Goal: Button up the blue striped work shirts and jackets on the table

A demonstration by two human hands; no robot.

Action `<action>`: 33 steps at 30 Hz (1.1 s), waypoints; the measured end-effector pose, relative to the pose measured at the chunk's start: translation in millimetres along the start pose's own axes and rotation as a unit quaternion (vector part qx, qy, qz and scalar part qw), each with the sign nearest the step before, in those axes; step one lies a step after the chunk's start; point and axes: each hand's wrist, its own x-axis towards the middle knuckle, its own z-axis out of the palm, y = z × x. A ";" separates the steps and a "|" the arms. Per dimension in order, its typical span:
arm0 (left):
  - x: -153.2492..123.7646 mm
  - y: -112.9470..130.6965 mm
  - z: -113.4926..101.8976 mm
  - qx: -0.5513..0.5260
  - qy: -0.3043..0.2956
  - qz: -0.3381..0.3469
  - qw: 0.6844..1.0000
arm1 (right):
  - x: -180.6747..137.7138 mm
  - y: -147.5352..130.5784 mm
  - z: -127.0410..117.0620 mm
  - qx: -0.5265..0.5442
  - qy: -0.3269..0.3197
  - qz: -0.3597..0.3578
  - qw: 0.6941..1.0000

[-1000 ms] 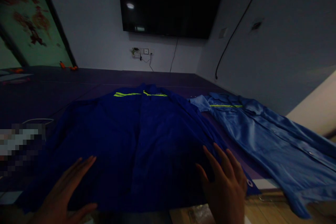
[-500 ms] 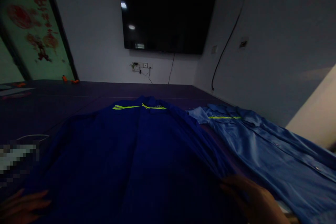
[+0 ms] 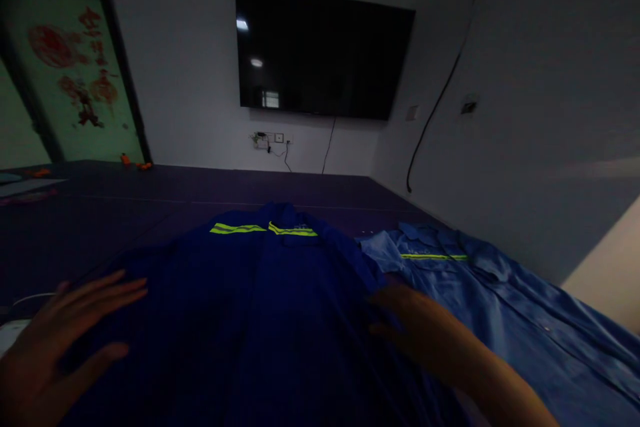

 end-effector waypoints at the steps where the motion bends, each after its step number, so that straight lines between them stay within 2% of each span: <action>1: 30.3 17.6 1.2 0.005 0.012 -0.003 1.000 | 30.3 0.5 -4.4 -0.005 0.006 -0.008 1.000; 2: 57.3 30.7 7.8 0.002 0.042 -0.021 0.999 | 60.5 2.2 -5.3 -0.011 0.000 -0.019 1.000; 4: 102.0 42.0 35.7 -0.006 0.089 -0.075 0.993 | 118.6 9.2 3.3 -0.024 0.000 -0.024 0.999; 7: 154.8 28.2 95.8 0.024 0.084 -0.178 0.980 | 196.2 23.2 36.2 -0.025 -0.020 0.009 0.999; 9: 185.6 7.0 134.1 0.060 0.053 -0.226 0.971 | 240.1 31.9 63.8 -0.030 -0.038 0.079 0.996; 12: 220.2 -33.4 178.8 0.124 -0.028 -0.250 0.960 | 290.1 43.3 105.0 -0.019 -0.081 0.214 0.973; 15: 232.3 -77.4 209.7 0.155 -0.122 -0.265 0.944 | 316.6 54.7 141.8 0.000 -0.113 0.287 0.951; 18: 228.7 -114.5 229.9 0.161 -0.162 -0.318 0.920 | 325.2 65.8 169.1 -0.003 -0.118 0.307 0.944; 20: 225.3 -130.0 237.3 0.164 -0.169 -0.323 0.917 | 326.7 71.4 179.3 -0.012 -0.102 0.315 0.944; 22: 224.3 -136.8 239.8 0.176 -0.171 -0.292 0.924 | 327.5 74.3 182.3 -0.017 -0.085 0.313 0.946; 26: 232.2 -128.7 229.3 0.165 -0.192 -0.257 0.933 | 327.1 69.4 168.3 -0.008 -0.058 0.287 0.956; 30: 251.2 -103.6 192.9 0.094 -0.186 -0.237 0.949 | 314.5 54.9 124.1 -0.008 -0.010 0.250 0.968; 33: 268.5 -75.8 145.7 0.059 -0.145 -0.204 0.966 | 287.9 43.6 66.9 -0.024 0.048 0.239 0.970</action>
